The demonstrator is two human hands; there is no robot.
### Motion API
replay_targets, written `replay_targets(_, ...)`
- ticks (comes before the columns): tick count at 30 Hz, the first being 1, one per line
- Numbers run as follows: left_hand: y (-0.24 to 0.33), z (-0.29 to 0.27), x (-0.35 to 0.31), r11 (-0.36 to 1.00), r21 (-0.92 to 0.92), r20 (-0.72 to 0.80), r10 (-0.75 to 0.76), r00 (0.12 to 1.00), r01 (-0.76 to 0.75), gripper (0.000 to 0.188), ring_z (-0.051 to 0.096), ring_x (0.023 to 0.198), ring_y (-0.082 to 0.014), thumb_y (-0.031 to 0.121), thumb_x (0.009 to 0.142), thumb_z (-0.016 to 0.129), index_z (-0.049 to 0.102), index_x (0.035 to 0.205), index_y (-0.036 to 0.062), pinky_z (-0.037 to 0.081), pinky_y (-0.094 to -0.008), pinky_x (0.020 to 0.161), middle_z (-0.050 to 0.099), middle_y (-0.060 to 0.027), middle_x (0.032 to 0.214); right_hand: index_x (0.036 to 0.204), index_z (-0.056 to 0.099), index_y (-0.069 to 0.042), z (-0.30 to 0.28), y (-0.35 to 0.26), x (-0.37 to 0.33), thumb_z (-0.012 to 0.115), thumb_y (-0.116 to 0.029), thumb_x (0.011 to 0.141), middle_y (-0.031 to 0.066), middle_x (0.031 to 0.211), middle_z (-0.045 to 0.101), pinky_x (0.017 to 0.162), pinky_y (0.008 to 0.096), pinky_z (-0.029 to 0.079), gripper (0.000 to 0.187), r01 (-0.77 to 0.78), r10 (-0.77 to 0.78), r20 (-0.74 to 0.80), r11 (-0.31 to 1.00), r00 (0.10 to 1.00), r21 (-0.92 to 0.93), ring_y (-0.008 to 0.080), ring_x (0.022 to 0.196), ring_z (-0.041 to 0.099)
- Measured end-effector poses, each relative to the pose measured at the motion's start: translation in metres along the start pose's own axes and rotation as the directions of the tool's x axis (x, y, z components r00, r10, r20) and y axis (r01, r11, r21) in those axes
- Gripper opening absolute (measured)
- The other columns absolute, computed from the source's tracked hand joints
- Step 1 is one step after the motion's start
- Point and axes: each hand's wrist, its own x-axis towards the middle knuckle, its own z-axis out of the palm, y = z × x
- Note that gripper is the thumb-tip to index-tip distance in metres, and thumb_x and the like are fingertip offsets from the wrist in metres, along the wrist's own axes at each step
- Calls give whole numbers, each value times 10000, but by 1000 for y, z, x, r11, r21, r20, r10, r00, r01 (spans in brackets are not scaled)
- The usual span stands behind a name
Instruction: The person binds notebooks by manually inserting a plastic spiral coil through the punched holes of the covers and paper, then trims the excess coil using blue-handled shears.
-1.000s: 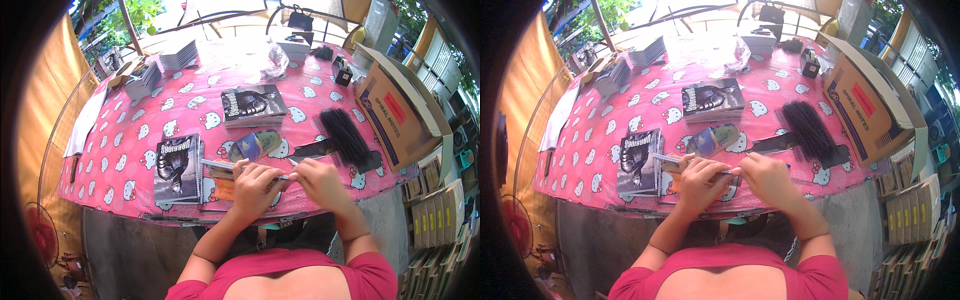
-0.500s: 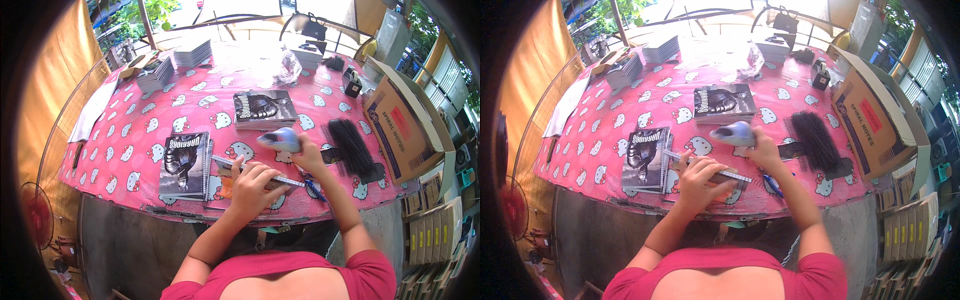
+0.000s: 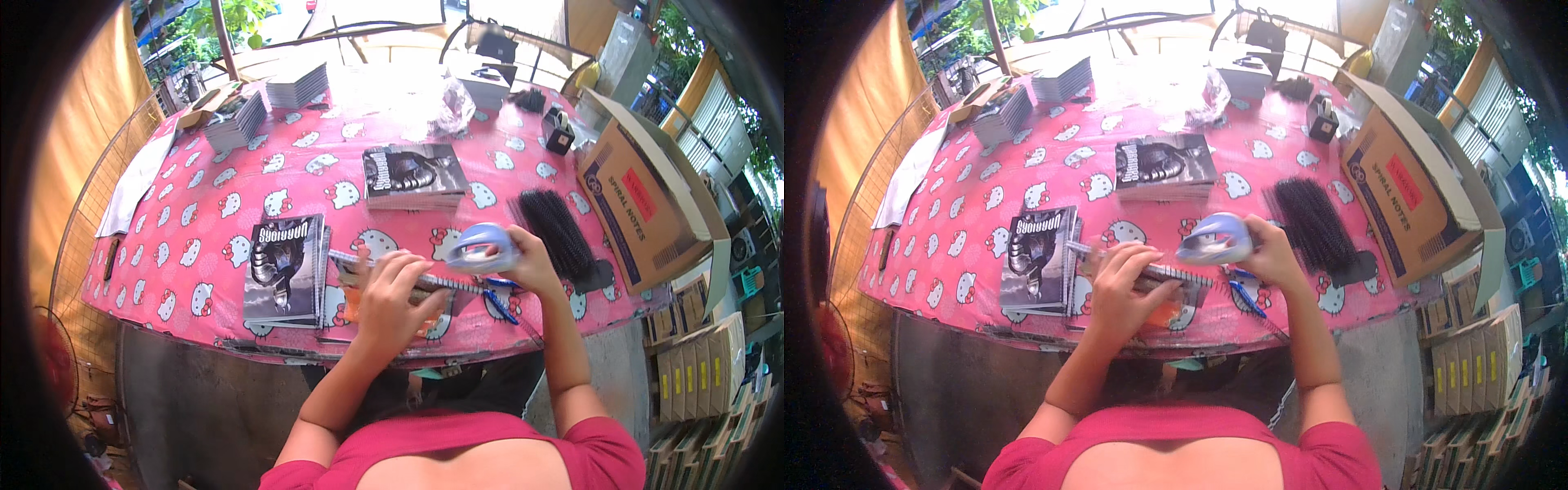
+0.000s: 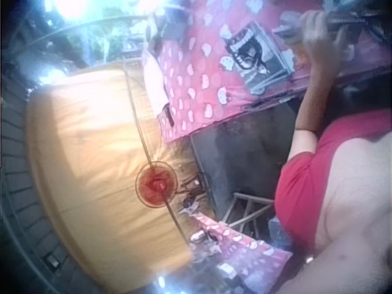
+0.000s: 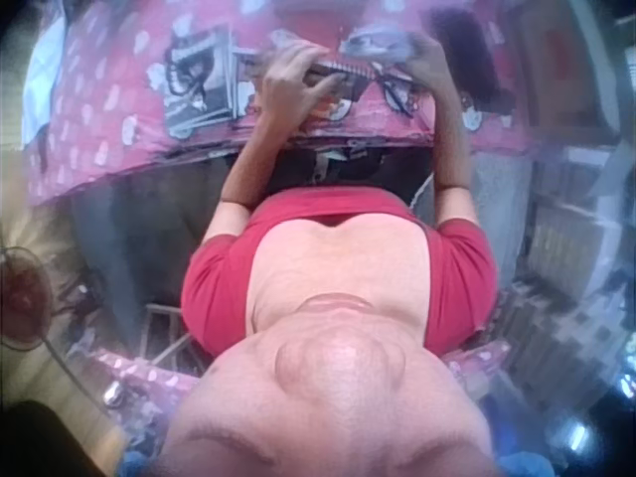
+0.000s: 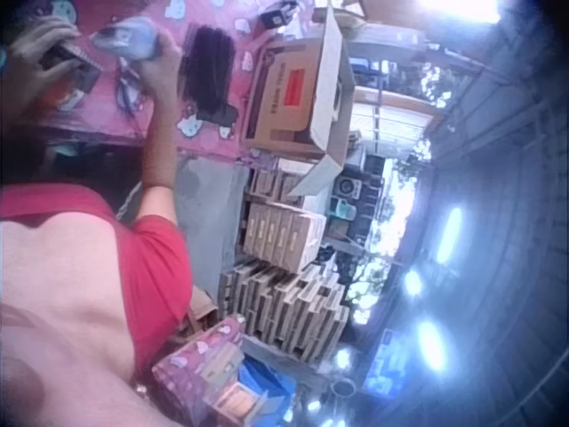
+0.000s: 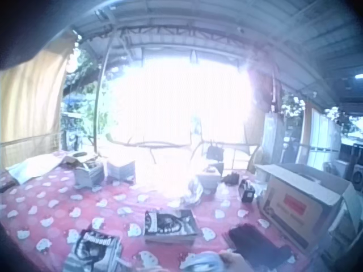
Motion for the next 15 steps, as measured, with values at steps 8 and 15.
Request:
replay_targets(8, -14, -28, 2, 984, 152, -43, -83, 996, 89, 409, 323, 1331, -381, 341, 579, 868, 670, 815, 72, 191, -578, 1085, 448, -167, 1356, 1009, 593, -10, 19, 7, 14, 785, -42, 657, 60, 899, 650, 772, 328, 519, 402, -40, 13, 65, 901, 998, 433, 126, 879, 618)
replay_targets(15, -22, -37, 8, 988, 106, -81, -102, 991, 111, 414, 415, 1257, -382, 253, 541, 895, 682, 832, 50, 368, -472, 1021, 439, -203, 1371, 991, 599, -3, 23, -5, 37, 769, -7, 669, 26, 882, 652, 702, 263, 503, 363, -60, 15, 132, 937, 991, 343, 101, 817, 598)
